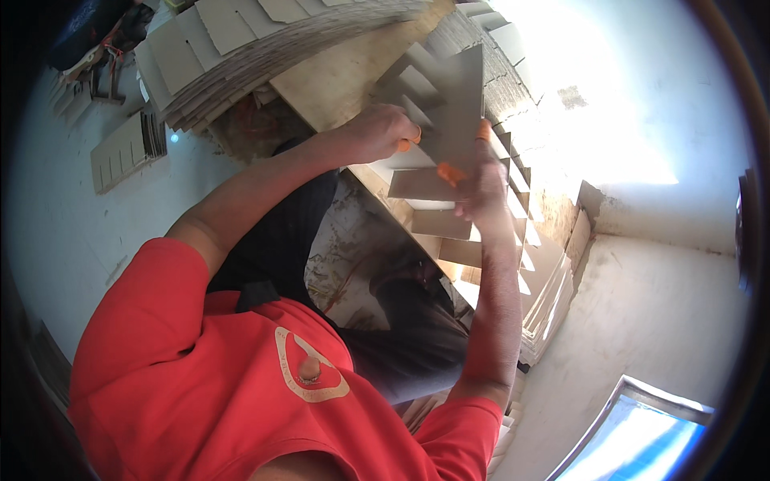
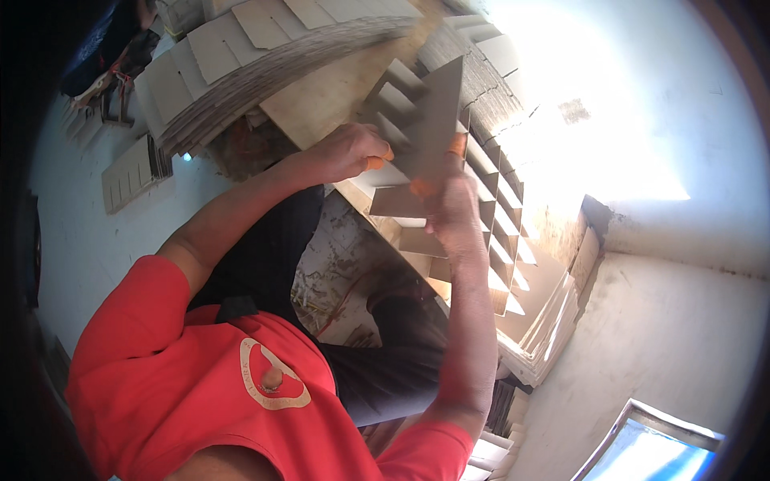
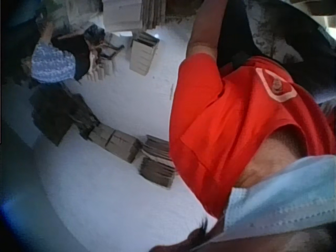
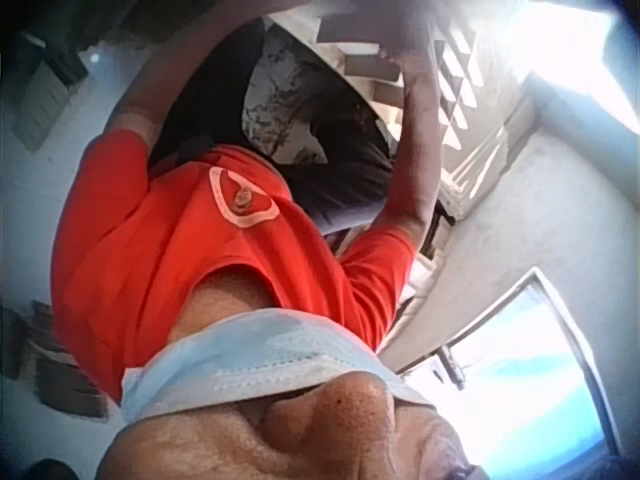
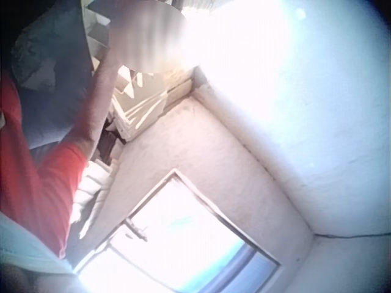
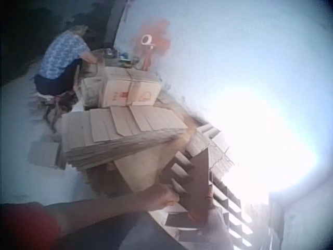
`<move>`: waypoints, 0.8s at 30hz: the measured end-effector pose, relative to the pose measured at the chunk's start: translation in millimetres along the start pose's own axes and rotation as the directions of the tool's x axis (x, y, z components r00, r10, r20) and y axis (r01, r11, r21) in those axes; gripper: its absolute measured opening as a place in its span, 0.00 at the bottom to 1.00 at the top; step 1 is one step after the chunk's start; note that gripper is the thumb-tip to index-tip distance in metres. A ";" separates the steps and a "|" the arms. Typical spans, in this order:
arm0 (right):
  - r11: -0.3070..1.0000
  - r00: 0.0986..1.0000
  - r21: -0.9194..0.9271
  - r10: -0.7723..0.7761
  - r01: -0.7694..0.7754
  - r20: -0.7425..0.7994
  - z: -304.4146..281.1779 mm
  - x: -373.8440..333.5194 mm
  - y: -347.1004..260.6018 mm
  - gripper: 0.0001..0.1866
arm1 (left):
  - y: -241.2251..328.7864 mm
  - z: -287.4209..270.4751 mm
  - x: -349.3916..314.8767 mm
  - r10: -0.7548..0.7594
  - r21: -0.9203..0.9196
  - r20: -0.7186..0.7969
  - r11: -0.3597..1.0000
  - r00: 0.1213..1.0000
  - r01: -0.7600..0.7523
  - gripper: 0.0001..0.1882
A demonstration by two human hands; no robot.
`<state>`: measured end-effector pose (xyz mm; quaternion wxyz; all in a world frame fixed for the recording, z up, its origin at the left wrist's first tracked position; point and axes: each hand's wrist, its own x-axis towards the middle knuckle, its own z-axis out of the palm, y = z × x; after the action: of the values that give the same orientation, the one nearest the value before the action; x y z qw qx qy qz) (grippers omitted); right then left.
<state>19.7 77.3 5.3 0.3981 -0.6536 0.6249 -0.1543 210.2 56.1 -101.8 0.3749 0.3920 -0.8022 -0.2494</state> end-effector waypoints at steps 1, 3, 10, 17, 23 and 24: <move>0.995 0.993 -0.015 0.103 -0.103 0.049 1.5 1.2 -4.9 0.33 | 0.9 -1.3 0.6 -0.026 0.010 0.015 1.000 1.000 0.026 0.08; 0.982 0.979 -0.110 0.164 -0.151 0.124 7.9 0.6 -14.0 0.40 | 3.4 -3.1 1.4 -0.067 0.019 0.031 0.998 0.997 0.067 0.09; 0.774 0.979 -0.617 -0.013 0.139 0.205 18.4 17.1 19.3 0.39 | 1.9 8.1 9.9 -0.044 0.064 0.033 0.997 0.998 0.041 0.11; 0.810 0.778 -0.582 -0.414 0.078 -0.472 -70.8 43.4 108.5 0.35 | 9.7 -3.1 22.3 0.185 0.252 -0.038 0.953 0.982 -0.170 0.38; 0.878 0.956 -0.454 0.010 -0.149 -0.294 -103.2 17.2 185.4 0.48 | -14.1 13.0 81.6 0.244 0.325 0.169 0.901 0.955 -0.288 0.46; 0.919 0.974 -0.385 -0.007 -0.083 -0.226 -96.5 8.7 165.7 0.47 | -20.3 15.9 90.1 0.231 0.311 0.209 0.905 0.950 -0.289 0.47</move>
<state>-161.3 53.7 -54.1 0.1898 -0.6863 0.6963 -0.0905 169.5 -27.3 -88.8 0.2636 0.3173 -0.9067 -0.0877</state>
